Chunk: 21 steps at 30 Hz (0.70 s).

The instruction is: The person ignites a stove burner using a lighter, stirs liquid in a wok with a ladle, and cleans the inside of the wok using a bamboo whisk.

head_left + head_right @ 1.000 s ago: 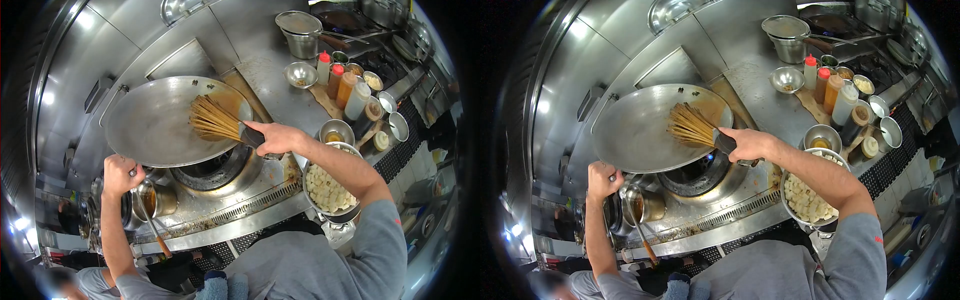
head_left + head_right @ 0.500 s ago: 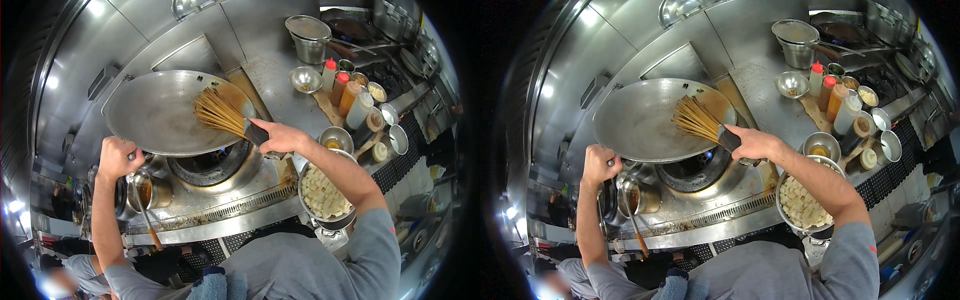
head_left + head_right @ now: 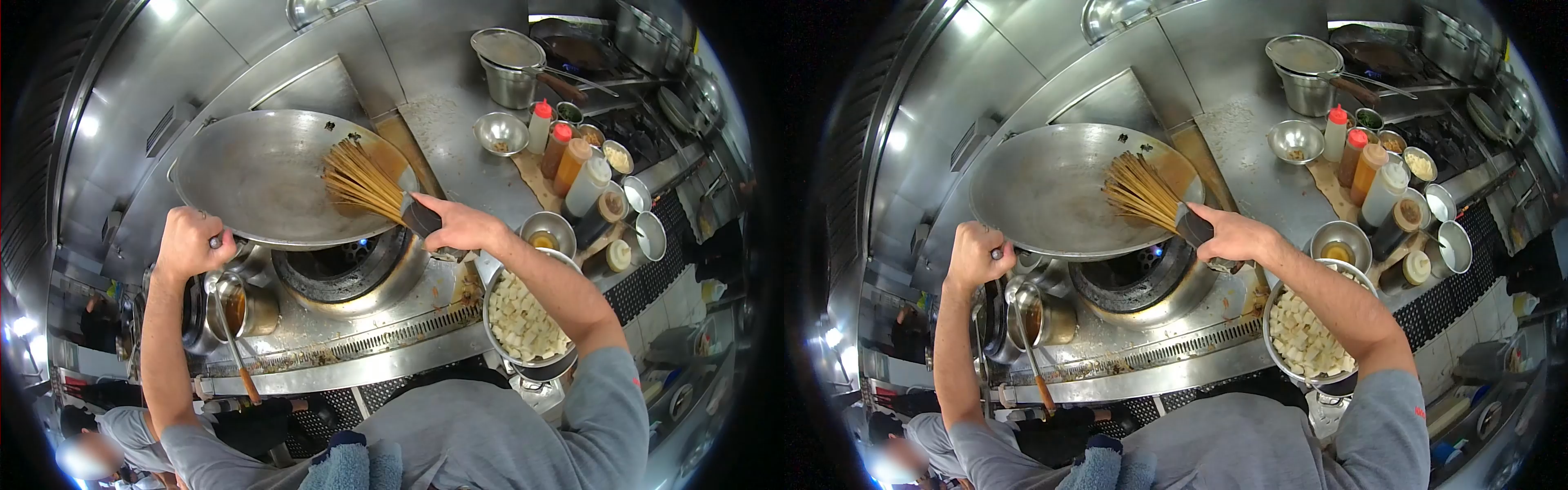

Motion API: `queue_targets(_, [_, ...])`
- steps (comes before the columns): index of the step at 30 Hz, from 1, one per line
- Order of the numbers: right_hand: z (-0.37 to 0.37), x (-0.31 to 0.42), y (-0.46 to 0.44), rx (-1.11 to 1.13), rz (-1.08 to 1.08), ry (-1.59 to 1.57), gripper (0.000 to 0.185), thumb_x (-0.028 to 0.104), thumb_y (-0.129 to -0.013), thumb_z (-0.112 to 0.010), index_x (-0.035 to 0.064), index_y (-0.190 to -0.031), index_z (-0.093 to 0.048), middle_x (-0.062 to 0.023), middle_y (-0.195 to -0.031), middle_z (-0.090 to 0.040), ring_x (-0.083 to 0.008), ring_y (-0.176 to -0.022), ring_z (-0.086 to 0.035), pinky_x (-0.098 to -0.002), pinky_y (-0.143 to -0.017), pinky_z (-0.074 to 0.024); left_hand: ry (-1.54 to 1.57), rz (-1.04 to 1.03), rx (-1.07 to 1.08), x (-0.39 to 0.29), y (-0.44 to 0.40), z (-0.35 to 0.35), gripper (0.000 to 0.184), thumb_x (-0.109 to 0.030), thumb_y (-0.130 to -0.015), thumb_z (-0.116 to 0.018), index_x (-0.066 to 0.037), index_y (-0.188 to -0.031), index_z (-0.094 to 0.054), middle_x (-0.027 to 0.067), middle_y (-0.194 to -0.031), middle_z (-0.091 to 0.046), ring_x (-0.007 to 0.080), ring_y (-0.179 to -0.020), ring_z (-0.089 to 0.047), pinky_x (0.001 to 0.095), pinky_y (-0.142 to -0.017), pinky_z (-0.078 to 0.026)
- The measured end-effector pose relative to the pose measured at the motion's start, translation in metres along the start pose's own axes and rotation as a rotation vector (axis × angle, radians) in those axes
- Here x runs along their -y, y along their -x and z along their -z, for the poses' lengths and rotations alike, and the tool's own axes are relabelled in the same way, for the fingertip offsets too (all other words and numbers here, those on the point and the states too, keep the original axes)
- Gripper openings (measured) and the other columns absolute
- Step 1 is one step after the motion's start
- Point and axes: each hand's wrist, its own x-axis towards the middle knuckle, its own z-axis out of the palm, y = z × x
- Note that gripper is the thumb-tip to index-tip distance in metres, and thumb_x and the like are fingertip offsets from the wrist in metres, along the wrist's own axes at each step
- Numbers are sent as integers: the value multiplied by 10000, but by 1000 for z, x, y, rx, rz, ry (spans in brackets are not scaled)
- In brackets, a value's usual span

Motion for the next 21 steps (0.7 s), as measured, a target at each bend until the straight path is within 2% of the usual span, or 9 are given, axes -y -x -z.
queue_targets(8, [0,-5,0,-1,8,-46,977,208,-694,-705,133,-1573,-285,-139,-1113,-658,-234,-965,-616,-301,-861,-482,-1,0,20,-3,-8,6,227,-135,-631,-679,-57,-506,-507,118,-472,-490,340,-448,-512,428,-472,-427])
queue_targets(21, [5,-9,3,-12,4,-48,988,246,-694,-721,130,-1572,-284,-161,-1168,-641,-253,-1011,-614,-308,-893,-477,-6,-1,71,-3,-24,10,232,-141,-649,-682,-45,-504,-529,126,-466,-500,341,-455,-527,425,-479,-435])
